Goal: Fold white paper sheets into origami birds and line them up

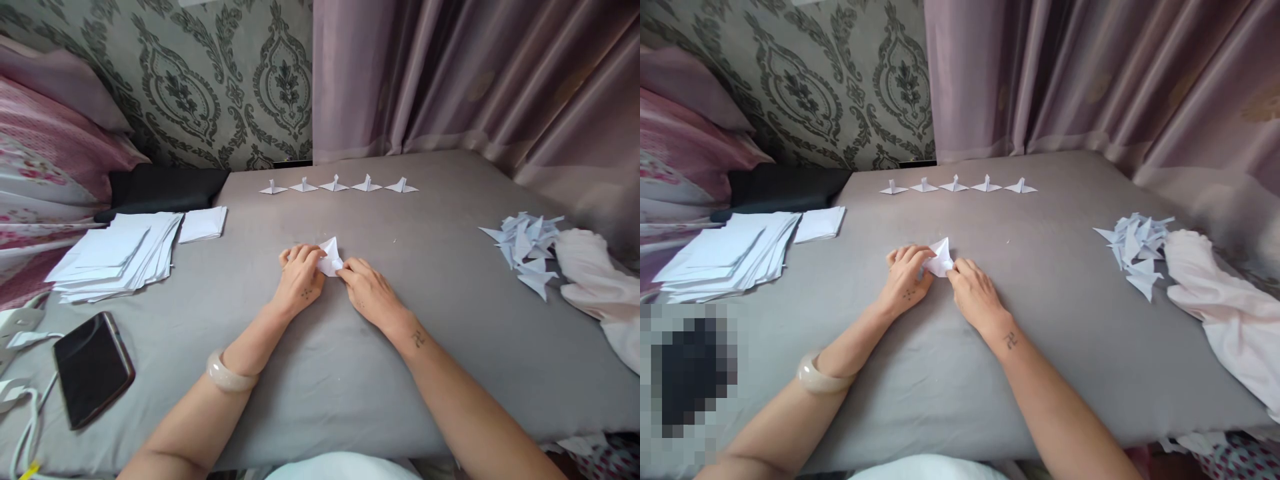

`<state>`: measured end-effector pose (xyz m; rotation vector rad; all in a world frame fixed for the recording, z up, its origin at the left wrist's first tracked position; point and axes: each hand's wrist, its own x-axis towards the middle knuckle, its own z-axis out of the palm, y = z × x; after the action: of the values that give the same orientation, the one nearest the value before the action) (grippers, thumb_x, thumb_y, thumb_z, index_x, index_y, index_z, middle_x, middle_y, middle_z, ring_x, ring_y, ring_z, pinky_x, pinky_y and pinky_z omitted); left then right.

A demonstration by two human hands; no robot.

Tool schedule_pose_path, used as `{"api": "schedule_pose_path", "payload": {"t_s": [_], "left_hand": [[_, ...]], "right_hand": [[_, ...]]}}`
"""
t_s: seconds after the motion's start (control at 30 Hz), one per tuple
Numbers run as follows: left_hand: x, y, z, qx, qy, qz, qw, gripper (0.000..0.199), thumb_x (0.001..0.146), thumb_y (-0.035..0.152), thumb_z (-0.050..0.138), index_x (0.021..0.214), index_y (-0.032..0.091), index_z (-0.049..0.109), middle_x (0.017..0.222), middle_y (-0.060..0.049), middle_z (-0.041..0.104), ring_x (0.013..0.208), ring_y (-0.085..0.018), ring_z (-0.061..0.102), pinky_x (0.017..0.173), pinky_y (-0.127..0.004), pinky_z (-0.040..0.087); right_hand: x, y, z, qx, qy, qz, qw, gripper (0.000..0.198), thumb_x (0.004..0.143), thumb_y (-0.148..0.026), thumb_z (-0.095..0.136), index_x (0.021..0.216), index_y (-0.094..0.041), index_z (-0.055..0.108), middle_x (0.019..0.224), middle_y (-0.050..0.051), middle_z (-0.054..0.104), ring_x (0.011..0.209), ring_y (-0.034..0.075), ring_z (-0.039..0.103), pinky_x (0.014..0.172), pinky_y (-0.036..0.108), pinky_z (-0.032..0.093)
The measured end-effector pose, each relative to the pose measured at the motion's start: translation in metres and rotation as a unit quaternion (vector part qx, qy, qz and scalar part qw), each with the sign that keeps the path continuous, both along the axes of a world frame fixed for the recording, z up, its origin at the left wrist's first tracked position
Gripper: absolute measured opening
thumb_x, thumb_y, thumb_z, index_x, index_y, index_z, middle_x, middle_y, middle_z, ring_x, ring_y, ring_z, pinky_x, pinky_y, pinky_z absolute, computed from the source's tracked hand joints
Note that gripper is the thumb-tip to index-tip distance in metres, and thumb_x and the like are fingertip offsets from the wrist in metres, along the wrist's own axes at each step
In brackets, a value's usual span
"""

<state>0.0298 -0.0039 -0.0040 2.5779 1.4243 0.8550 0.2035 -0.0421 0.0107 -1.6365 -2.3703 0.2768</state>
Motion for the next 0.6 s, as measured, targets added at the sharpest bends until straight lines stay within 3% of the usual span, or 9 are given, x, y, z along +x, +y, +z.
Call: {"api": "schedule_pose_path", "payload": {"t_s": [0.1, 0.2, 0.3, 0.4, 0.6], "left_hand": [[0.001, -0.001, 0.0, 0.043, -0.004, 0.038, 0.998, 0.04, 0.081, 0.017, 0.054, 0.12, 0.02, 0.048, 0.126, -0.013, 0.053, 0.115, -0.029, 0.045, 0.092, -0.043, 0.033], [0.0, -0.001, 0.0, 0.049, 0.004, 0.057, 0.997, 0.027, 0.086, 0.026, 0.056, 0.111, 0.02, 0.053, 0.113, -0.012, 0.058, 0.101, -0.027, 0.051, 0.083, -0.039, 0.037], [-0.001, 0.0, -0.001, 0.027, 0.024, 0.007, 0.999, 0.012, 0.091, 0.026, 0.05, 0.097, 0.02, 0.058, 0.099, -0.007, 0.064, 0.089, -0.021, 0.057, 0.076, -0.035, 0.038], [-0.002, 0.0, -0.003, -0.002, 0.042, -0.06, 0.997, 0.016, 0.094, 0.023, 0.047, 0.093, 0.02, 0.062, 0.096, -0.005, 0.068, 0.087, -0.019, 0.06, 0.074, -0.032, 0.039], [-0.001, -0.001, -0.004, -0.016, 0.055, -0.104, 0.993, 0.023, 0.094, 0.022, 0.046, 0.095, 0.018, 0.068, 0.095, -0.006, 0.069, 0.085, -0.019, 0.061, 0.073, -0.032, 0.042]], "right_hand": [[0.001, -0.001, 0.001, -0.001, -0.017, 0.005, 1.0, 0.034, 0.092, -0.008, 0.037, 0.104, -0.022, 0.065, 0.098, 0.007, 0.058, 0.094, 0.02, 0.052, 0.07, 0.03, 0.04], [0.002, -0.001, 0.002, -0.002, -0.02, 0.012, 1.0, 0.036, 0.093, -0.008, 0.036, 0.106, -0.024, 0.065, 0.097, 0.007, 0.057, 0.092, 0.02, 0.051, 0.067, 0.03, 0.039], [0.004, -0.001, 0.004, -0.011, -0.014, 0.019, 1.0, 0.035, 0.093, -0.009, 0.036, 0.104, -0.024, 0.066, 0.098, 0.006, 0.056, 0.093, 0.019, 0.051, 0.069, 0.029, 0.039], [0.005, -0.001, 0.008, -0.029, -0.022, 0.018, 0.999, 0.034, 0.093, -0.009, 0.037, 0.104, -0.024, 0.065, 0.098, 0.006, 0.055, 0.092, 0.018, 0.05, 0.068, 0.028, 0.038], [0.009, -0.003, 0.011, -0.053, -0.025, 0.014, 0.998, 0.033, 0.094, -0.012, 0.036, 0.104, -0.025, 0.065, 0.097, 0.006, 0.053, 0.089, 0.017, 0.049, 0.066, 0.028, 0.036]]}}
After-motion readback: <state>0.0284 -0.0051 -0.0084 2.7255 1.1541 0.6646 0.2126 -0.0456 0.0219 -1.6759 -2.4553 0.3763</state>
